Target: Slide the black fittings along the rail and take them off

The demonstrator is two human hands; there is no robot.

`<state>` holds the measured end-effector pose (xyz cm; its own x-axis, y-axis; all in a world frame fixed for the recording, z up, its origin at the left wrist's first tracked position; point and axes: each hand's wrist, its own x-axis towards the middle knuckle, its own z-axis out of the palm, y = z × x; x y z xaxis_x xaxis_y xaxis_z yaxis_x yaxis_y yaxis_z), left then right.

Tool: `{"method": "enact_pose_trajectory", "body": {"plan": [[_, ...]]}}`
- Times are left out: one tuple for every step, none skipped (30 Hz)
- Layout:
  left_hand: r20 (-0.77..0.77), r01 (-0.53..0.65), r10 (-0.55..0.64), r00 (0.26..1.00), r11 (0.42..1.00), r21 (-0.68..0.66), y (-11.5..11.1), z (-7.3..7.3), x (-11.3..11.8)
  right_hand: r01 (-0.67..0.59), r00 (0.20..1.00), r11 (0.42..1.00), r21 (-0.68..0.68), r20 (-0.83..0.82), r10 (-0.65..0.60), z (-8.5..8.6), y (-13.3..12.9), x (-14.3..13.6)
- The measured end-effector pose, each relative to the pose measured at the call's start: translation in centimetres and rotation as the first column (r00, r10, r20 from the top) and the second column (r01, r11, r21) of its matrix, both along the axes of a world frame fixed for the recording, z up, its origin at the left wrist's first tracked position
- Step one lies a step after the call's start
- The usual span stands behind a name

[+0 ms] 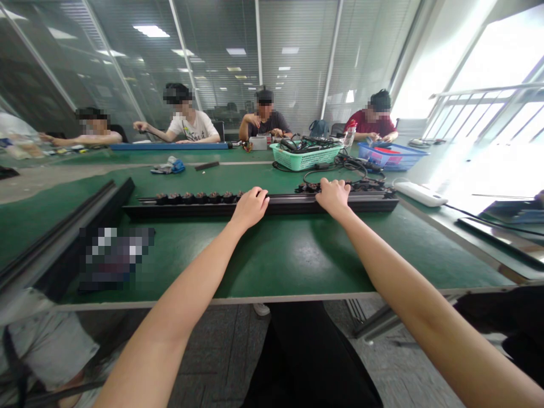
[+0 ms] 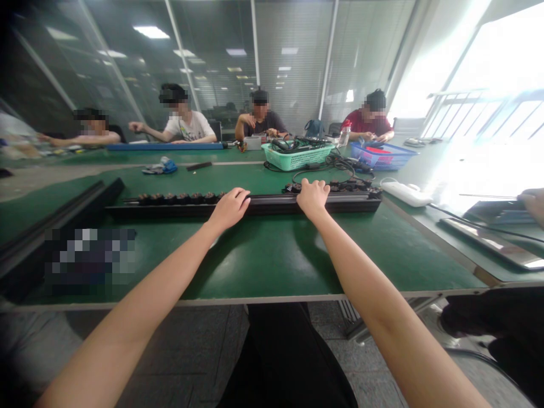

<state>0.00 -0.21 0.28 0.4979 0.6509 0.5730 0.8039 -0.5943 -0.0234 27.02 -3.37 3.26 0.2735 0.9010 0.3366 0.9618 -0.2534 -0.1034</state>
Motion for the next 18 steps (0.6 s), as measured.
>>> {"method": "enact_pose_trajectory", "body": {"plan": [[0.000, 0.001, -0.001, 1.000, 1.000, 0.000, 0.00, 0.01, 0.00, 0.002, 1.000, 1.000, 0.000, 0.001, -0.002, -0.01, 0.01, 0.00], [-0.002, 0.002, -0.002, 1.000, 1.000, -0.001, -0.02, 0.02, 0.01, 0.003, 1.000, 1.000, 0.000, 0.001, -0.003, -0.01, 0.01, 0.00], [-0.005, 0.001, -0.001, 1.000, 1.000, -0.003, -0.04, 0.04, 0.02, 0.005, 1.000, 1.000, 0.001, 0.001, -0.005, -0.02, 0.01, -0.01], [-0.008, 0.000, 0.000, 1.000, 1.000, -0.005, -0.07, 0.07, 0.03, 0.006, 1.000, 1.000, 0.003, 0.001, -0.006, -0.02, 0.00, -0.02], [-0.010, -0.001, 0.001, 1.000, 1.000, -0.007, -0.09, 0.09, 0.03, 0.006, 1.000, 1.000, 0.004, 0.000, -0.006, -0.02, -0.01, -0.03], [-0.011, -0.001, 0.001, 1.000, 1.000, -0.010, -0.11, 0.10, 0.04, 0.005, 1.000, 1.000, 0.006, -0.001, -0.005, -0.03, -0.03, -0.05], [-0.009, -0.001, 0.001, 1.000, 1.000, -0.011, -0.11, 0.11, 0.04, 0.004, 1.000, 1.000, 0.007, -0.002, -0.004, -0.03, -0.06, -0.06], [-0.006, 0.000, 0.000, 1.000, 1.000, -0.012, -0.11, 0.10, 0.05, 0.003, 1.000, 1.000, 0.009, -0.003, -0.002, -0.04, -0.09, -0.08], [-0.002, 0.002, -0.002, 1.000, 1.000, -0.012, -0.09, 0.08, 0.05, 0.002, 1.000, 1.000, 0.011, -0.003, -0.002, -0.06, -0.12, -0.08], [0.002, 0.003, -0.003, 1.000, 1.000, -0.011, -0.06, 0.06, 0.05, 0.002, 1.000, 1.000, 0.014, -0.002, -0.002, -0.09, -0.14, -0.09], [0.005, 0.003, -0.003, 1.000, 1.000, -0.009, -0.03, 0.04, 0.05, 0.003, 1.000, 1.000, 0.018, -0.001, -0.003, -0.13, -0.14, -0.08], [0.005, 0.004, -0.004, 1.000, 1.000, -0.007, 0.00, 0.02, 0.05, 0.004, 1.000, 1.000, 0.021, -0.001, -0.004, -0.18, -0.13, -0.08], [0.005, 0.003, -0.003, 1.000, 1.000, -0.006, 0.01, 0.01, 0.05, 0.007, 1.000, 1.000, 0.025, -0.001, -0.007, -0.24, -0.10, -0.06], [0.004, 0.002, -0.002, 1.000, 1.000, -0.006, 0.02, 0.00, 0.05, 0.010, 1.000, 1.000, 0.029, -0.003, -0.010, -0.32, -0.05, -0.04], [0.002, 0.002, -0.002, 1.000, 1.000, -0.007, 0.01, 0.01, 0.05, 0.014, 1.000, 0.999, 0.032, -0.005, -0.014, -0.40, 0.02, -0.01], [0.000, 0.001, -0.001, 1.000, 1.000, -0.009, -0.02, 0.04, 0.05, 0.018, 1.000, 0.999, 0.036, -0.006, -0.018, -0.49, 0.09, 0.01], [0.000, -0.001, 0.001, 1.000, 1.000, -0.012, -0.05, 0.07, 0.05, 0.022, 1.000, 0.999, 0.039, -0.006, -0.022, -0.57, 0.16, 0.04], [-0.002, -0.002, 0.002, 1.000, 1.000, -0.016, -0.09, 0.10, 0.06, 0.025, 1.000, 0.999, 0.042, -0.005, -0.025, -0.63, 0.23, 0.06]]}}
